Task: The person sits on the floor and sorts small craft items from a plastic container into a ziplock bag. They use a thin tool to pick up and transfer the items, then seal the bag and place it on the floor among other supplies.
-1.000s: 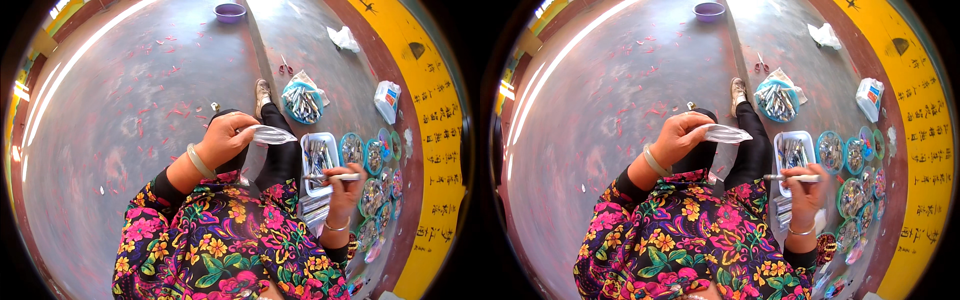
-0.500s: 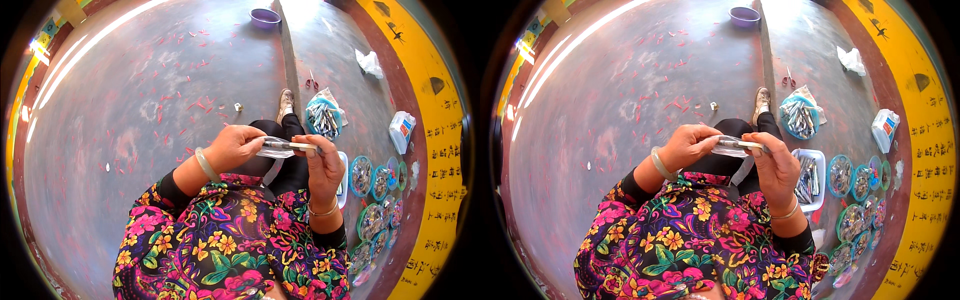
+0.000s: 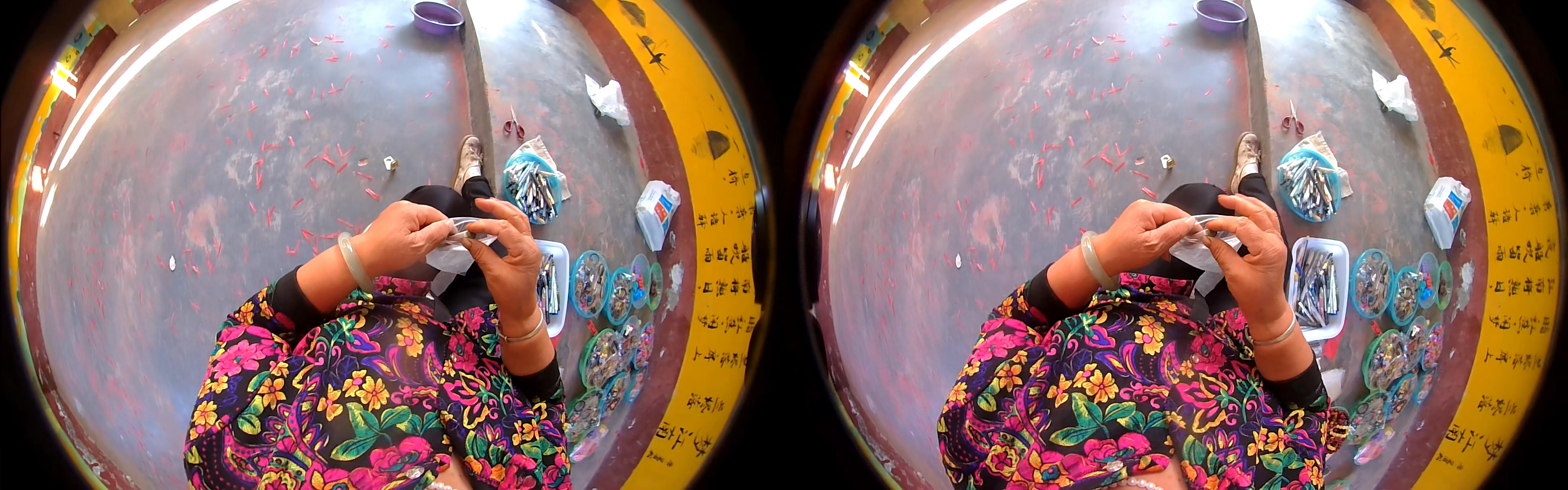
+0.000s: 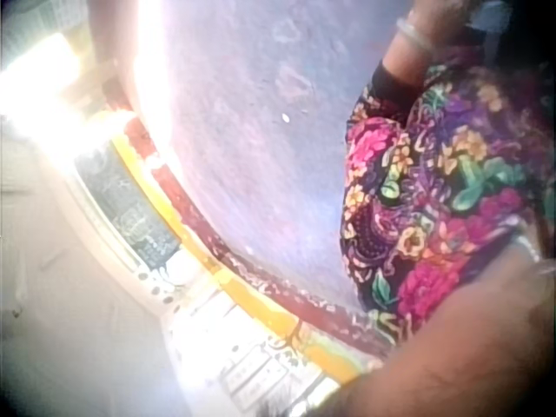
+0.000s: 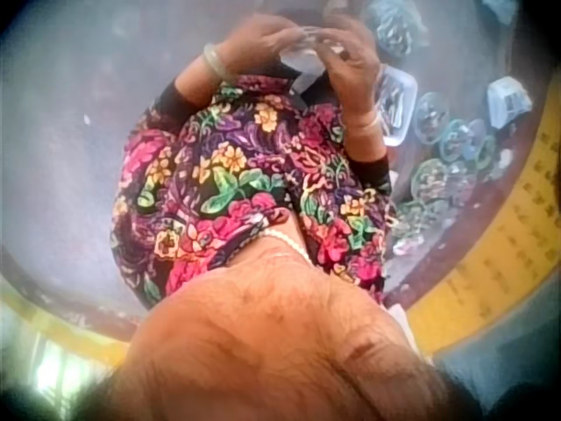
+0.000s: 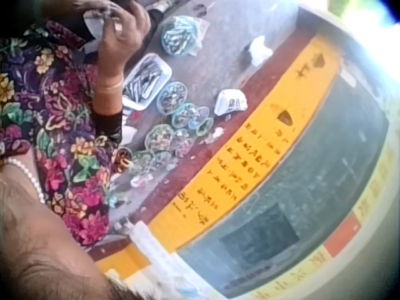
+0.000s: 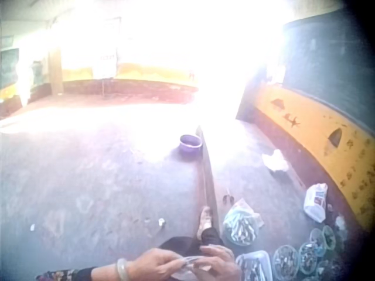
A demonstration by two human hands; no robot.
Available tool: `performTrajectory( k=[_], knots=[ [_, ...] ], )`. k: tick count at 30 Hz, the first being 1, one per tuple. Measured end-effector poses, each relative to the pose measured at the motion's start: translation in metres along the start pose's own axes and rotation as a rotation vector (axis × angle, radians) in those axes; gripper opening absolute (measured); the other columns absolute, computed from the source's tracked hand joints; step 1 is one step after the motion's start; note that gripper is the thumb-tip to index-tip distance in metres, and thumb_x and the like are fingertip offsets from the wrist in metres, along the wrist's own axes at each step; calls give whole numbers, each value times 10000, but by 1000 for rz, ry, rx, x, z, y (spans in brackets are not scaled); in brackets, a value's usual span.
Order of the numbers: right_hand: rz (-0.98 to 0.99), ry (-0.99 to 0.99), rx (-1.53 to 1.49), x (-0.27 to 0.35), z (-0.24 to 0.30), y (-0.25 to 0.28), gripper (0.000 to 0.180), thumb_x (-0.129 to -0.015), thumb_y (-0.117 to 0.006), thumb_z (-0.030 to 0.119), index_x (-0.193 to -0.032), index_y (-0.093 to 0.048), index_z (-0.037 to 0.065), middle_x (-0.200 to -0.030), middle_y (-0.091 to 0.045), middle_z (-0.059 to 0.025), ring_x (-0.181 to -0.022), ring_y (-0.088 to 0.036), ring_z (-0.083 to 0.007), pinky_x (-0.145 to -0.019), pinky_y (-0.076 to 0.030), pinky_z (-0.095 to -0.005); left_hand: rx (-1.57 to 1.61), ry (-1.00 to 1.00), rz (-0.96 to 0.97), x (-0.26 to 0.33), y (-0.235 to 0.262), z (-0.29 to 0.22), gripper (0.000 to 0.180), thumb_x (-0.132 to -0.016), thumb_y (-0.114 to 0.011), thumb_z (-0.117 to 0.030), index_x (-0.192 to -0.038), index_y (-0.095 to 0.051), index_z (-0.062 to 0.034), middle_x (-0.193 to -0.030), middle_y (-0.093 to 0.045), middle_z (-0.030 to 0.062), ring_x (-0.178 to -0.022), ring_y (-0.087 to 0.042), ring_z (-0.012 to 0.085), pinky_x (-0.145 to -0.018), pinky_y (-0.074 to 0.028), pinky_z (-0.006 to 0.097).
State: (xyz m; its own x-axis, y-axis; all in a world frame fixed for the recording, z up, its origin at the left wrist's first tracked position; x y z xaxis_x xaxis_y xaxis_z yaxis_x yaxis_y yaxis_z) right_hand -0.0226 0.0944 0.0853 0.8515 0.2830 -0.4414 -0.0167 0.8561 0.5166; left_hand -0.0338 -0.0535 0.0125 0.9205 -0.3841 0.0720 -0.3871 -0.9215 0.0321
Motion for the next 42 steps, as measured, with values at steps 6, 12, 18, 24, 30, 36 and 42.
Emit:
performTrajectory(
  k=[6, 12, 18, 24, 30, 36, 42],
  knots=[
    [30, -130, -155, 5, -14, -13, 204, -697, -726, -36, -889, -682, 18, -983, -643, -112, -917, -603, -195, -791, -473, -280, 64, 45, 47, -2, -5, -5, 275, -929, -546, -251, -965, -675, -11, -742, -635, 13, -585, -545, 55, -499, -460, 208],
    [24, -494, -511, 19, -46, -11, 121, -782, -689, -28, -896, -648, -18, -871, -653, -33, -791, -593, -88, -730, -472, -216, 379, -13, 130, -11, 1, 11, 371, -854, -666, -202, -1149, -591, 11, -1003, -650, 36, -881, -599, 98, -783, -486, 225],
    [-125, -512, -737, 22, -54, 2, 155, -779, -687, -42, -925, -639, -26, -874, -657, -50, -808, -612, -103, -748, -486, -211, 195, 73, 361, -9, 13, 34, 377, -794, -719, -99, -1133, -599, 14, -1040, -642, 29, -954, -581, 108, -858, -475, 273],
    [-178, -486, -723, 26, -54, -2, 162, -769, -702, -30, -922, -649, -22, -879, -648, -47, -811, -606, -106, -744, -476, -207, 274, 184, 450, -8, -8, 52, 273, -815, -697, -104, -1054, -621, 5, -940, -647, 8, -865, -586, 81, -789, -490, 252],
    [-74, -288, -265, 28, -50, -4, 154, -765, -711, -2, -920, -705, -6, -886, -588, -43, -814, -557, -119, -704, -439, -215, 390, 221, 420, -6, -21, 52, 197, -827, -676, -120, -992, -644, -17, -834, -611, -42, -746, -534, 39, -678, -466, 228],
    [27, -332, -323, 26, -52, -9, 148, -776, -693, -4, -924, -703, -9, -879, -592, -50, -788, -556, -124, -682, -439, -227, 473, 257, 404, -1, -26, 57, 177, -835, -656, -115, -980, -635, -15, -838, -612, -35, -747, -542, 42, -679, -466, 220],
    [28, -187, -181, 26, -45, -14, 116, -782, -689, 5, -896, -704, -4, -720, -598, -40, -685, -548, -104, -622, -439, -230, 402, 184, 478, -4, -37, 61, 214, -858, -634, -90, -1051, -613, -2, -878, -640, 9, -763, -590, 74, -705, -498, 223]
  ],
)
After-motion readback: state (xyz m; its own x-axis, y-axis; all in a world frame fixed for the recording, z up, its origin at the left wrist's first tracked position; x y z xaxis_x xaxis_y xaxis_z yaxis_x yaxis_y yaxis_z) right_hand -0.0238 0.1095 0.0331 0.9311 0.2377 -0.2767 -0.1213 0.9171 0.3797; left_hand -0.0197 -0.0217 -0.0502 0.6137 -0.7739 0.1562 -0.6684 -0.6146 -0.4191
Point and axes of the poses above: each hand's wrist, its own x-axis away from the middle knuckle, its own y-axis out of the back of the hand, z = x × y, the point moved 6 cm from there along -x, towards the middle knuckle
